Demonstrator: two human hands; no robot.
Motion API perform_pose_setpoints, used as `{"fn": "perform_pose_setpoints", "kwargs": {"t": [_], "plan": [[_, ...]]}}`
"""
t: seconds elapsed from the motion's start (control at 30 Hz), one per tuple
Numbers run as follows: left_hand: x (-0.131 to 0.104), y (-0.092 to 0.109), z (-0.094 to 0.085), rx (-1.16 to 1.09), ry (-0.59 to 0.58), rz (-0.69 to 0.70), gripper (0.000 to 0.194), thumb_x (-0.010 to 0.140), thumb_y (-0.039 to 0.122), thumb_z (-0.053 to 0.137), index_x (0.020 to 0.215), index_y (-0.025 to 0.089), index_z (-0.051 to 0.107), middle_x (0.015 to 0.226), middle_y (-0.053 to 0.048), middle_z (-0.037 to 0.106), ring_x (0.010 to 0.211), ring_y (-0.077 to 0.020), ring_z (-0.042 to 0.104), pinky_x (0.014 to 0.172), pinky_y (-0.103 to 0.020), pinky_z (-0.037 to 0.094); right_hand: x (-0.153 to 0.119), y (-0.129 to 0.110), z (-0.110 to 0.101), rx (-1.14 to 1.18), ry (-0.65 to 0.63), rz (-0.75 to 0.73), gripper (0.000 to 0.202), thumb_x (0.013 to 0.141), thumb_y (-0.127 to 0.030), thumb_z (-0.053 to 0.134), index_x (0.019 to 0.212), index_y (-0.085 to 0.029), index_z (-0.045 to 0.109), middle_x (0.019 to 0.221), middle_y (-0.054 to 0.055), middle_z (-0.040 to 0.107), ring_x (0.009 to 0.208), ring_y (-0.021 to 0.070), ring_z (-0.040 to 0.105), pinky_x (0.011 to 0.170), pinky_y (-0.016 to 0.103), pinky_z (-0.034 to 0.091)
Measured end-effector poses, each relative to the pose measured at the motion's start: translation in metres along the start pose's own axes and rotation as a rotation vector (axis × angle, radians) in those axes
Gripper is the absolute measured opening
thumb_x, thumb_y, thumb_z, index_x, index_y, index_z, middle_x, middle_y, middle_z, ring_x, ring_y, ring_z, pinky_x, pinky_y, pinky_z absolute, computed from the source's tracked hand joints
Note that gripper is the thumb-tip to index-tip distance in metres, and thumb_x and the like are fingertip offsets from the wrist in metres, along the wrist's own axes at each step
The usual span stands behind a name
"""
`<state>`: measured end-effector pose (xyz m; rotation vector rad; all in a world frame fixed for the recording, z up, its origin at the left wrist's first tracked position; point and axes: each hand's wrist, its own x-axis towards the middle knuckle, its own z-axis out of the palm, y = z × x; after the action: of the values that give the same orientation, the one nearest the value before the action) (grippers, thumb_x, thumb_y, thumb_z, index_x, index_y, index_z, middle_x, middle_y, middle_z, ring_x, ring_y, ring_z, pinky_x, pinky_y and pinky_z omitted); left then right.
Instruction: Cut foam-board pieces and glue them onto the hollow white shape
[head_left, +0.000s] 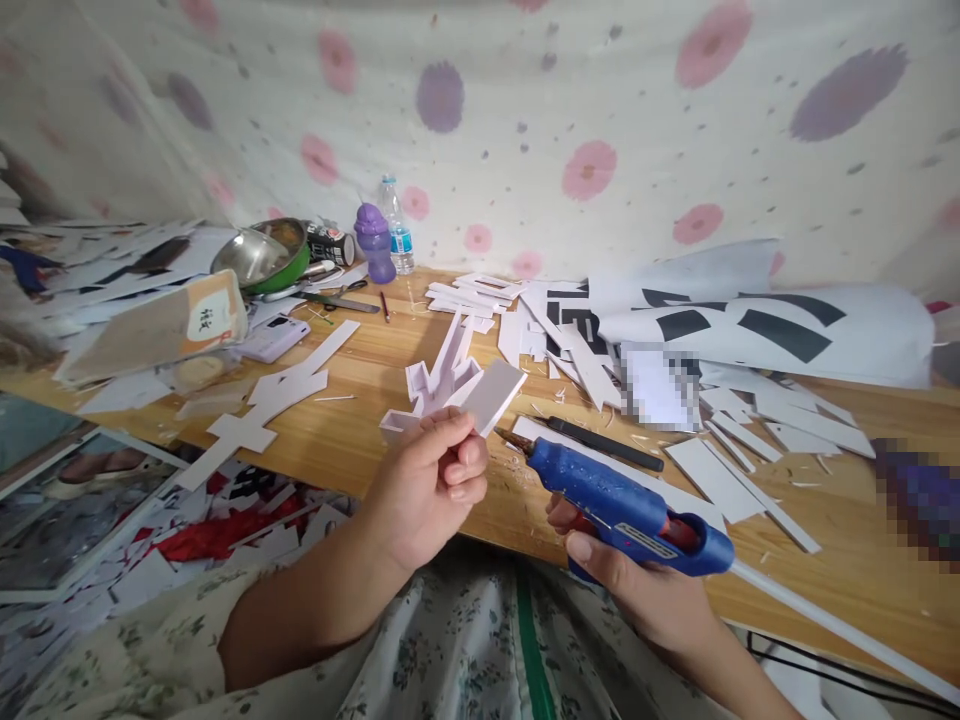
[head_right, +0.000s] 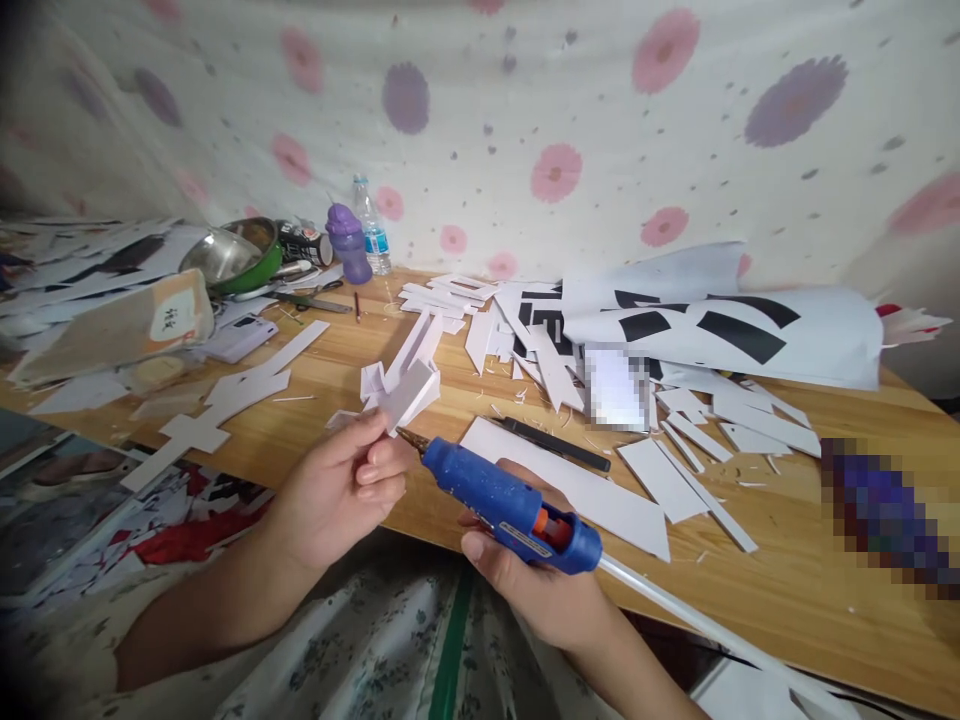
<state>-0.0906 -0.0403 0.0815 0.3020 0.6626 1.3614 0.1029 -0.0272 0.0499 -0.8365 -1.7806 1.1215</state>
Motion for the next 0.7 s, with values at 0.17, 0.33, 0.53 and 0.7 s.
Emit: {"fn": "perform_pose_setpoints", "kwargs": {"t": [0.17, 0.33, 0.53, 0.7], "plan": [[0.001, -0.006, 0.000, -0.162, -0.035, -0.137, 0.023, 0.072, 0.014, 0.066, 0.063, 0.016, 0.045, 0.050, 0.007, 0.043, 0.039, -0.0001, 0.036, 0.034, -0.008, 0.025, 0.000, -0.001, 0.001, 0.012, -0.006, 0.022, 0.015, 0.076, -0.037, 0.066, 0.071, -0.022, 0.066, 0.071, 0.003, 0.064, 0.064, 0.0172, 0.062, 0.056, 0.026, 0.053], [0.002, -0.008, 0.002, -0.246, -0.023, -0.194, 0.025, 0.076, 0.014, 0.061, 0.061, 0.016, 0.042, 0.051, 0.008, 0.040, 0.038, 0.0000, 0.035, 0.034, -0.008, 0.025, 0.000, -0.004, -0.001, -0.026, 0.005, 0.070, 0.019, 0.075, -0.040, 0.065, 0.069, -0.021, 0.066, 0.071, 0.004, 0.064, 0.064, 0.0177, 0.062, 0.058, 0.027, 0.053], [0.002, -0.009, 0.002, -0.256, -0.020, -0.201, 0.025, 0.078, 0.014, 0.059, 0.060, 0.016, 0.041, 0.050, 0.008, 0.039, 0.038, -0.0001, 0.035, 0.034, -0.008, 0.024, 0.001, 0.001, -0.002, 0.014, -0.015, 0.105, 0.017, 0.073, -0.039, 0.066, 0.073, -0.022, 0.065, 0.070, 0.003, 0.067, 0.063, 0.0185, 0.063, 0.056, 0.028, 0.053], [0.002, -0.011, 0.001, -0.288, -0.037, -0.215, 0.022, 0.080, 0.014, 0.057, 0.061, 0.014, 0.046, 0.051, 0.006, 0.042, 0.039, -0.0004, 0.036, 0.034, -0.009, 0.024, 0.001, 0.007, -0.004, 0.036, -0.009, 0.067, 0.018, 0.075, -0.040, 0.065, 0.071, -0.022, 0.064, 0.071, 0.003, 0.064, 0.062, 0.0172, 0.061, 0.056, 0.027, 0.052]]}}
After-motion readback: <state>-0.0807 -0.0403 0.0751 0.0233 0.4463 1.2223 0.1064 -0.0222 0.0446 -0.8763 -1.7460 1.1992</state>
